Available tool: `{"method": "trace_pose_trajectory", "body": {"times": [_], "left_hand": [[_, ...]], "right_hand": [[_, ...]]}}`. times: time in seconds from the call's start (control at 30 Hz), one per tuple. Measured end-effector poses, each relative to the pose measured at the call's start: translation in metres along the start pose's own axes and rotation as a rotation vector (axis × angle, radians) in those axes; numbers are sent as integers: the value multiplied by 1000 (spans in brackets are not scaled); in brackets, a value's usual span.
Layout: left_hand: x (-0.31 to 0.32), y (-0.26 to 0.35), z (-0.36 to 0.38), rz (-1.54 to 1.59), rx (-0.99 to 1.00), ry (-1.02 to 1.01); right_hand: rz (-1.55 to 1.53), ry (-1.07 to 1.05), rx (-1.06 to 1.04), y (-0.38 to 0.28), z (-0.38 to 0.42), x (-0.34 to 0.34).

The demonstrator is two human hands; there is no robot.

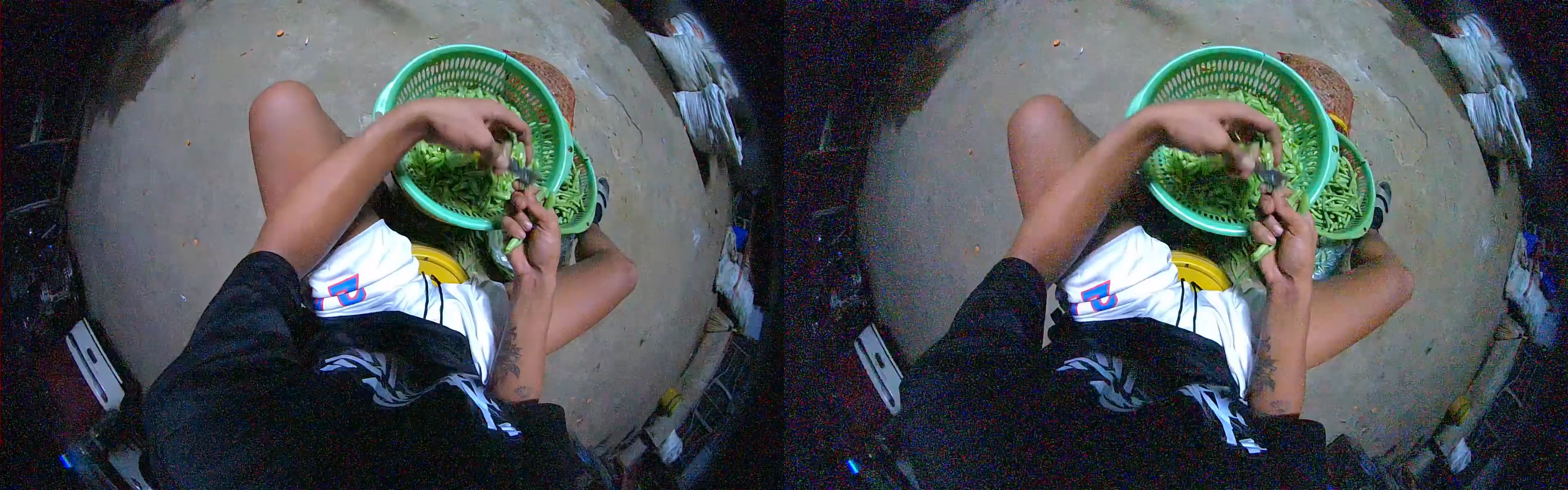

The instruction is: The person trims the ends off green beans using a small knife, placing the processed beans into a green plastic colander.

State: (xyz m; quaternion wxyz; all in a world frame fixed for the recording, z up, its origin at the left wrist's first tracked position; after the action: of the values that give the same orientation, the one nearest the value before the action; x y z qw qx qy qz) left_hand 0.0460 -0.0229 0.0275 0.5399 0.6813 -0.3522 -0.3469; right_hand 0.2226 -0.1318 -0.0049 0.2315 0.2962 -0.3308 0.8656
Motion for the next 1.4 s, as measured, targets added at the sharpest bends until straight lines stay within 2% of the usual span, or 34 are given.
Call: {"method": "trace_pose_trajectory", "body": {"times": [0.07, 0.13, 0.2, 0.23, 0.27, 0.33, 0.47, 0.53, 0.57, 0.63, 0.67, 0.7, 0.73, 0.8, 0.83, 0.87, 0.93, 1.03, 1.17, 1.23, 1.33, 1.37, 1.4], "left_hand": [[-20, -9, 3, 77, 45, 46], [-27, -13, 6, 91, -21, 98], [-24, -7, 2, -77, 82, 80], [-15, -9, 2, 1, -2, 39], [-10, -4, 0, -153, 51, -14], [-3, -3, -1, -39, -14, 1], [-3, -2, -2, -16, -17, -7], [8, 5, -6, -144, 37, -86], [9, 5, -5, -75, -17, -86], [0, -4, -2, -18, 13, -51], [-7, -6, -1, 32, 43, -16], [-16, -2, -3, -119, 118, 10], [-19, -2, -1, -124, 118, 10], [-24, -3, 4, 126, -32, 83], [-19, 1, 1, -115, 43, 45], [-10, 1, 2, -27, 19, 10], [4, -1, -2, -48, -32, -72], [9, 4, -3, 51, 70, -32], [-4, 4, 0, 114, 36, -96], [-24, 3, 6, 120, 14, 93], [-32, 2, 9, 55, 9, 128], [-31, 2, 9, 3, 51, 176], [-31, 0, 9, 3, 52, 176]], "right_hand": [[11, -40, 21, 0, 1, 0], [1, -62, 16, -1, 3, 2], [4, -65, 19, -1, 1, 5], [10, -61, 29, 0, 1, 6], [9, -60, 29, 0, -1, 6], [-11, -56, -4, 2, -1, 5], [82, 7, -45, 5, -1, 5], [16, 16, -62, 7, -4, 2], [18, 18, -61, 8, -7, -4], [-42, -107, -17, 8, -10, -7], [-40, -106, -15, 8, -10, -11], [-51, -125, 1, 7, -7, -6], [-60, -146, 17, 6, -6, -2], [-78, -141, 14, 6, -7, 0], [-97, -128, 15, 6, -7, 0], [-97, -128, 14, 7, -7, 2], [-70, -25, -48, 7, -5, 4], [-61, -7, -68, 8, -5, 1], [-52, -41, -85, 6, -6, -2], [-36, -98, -28, 6, -6, 3], [-82, -100, -15, -3, -5, 18], [-160, -209, 28, -4, -7, 14], [-160, -209, 28, -4, -7, 14]]}}
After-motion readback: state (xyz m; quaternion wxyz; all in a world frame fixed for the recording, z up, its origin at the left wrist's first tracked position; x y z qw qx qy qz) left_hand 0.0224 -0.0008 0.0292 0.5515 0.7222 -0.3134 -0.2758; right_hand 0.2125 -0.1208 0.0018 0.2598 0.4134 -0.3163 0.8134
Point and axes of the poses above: each hand's wrist, its own z-axis away from the middle knuckle, its own x-axis out of the palm, y = z × x, the point moved 4 cm from there along -z, towards the middle knuckle, and after that the axes turned 15 degrees about x, right-handed, at the moved point
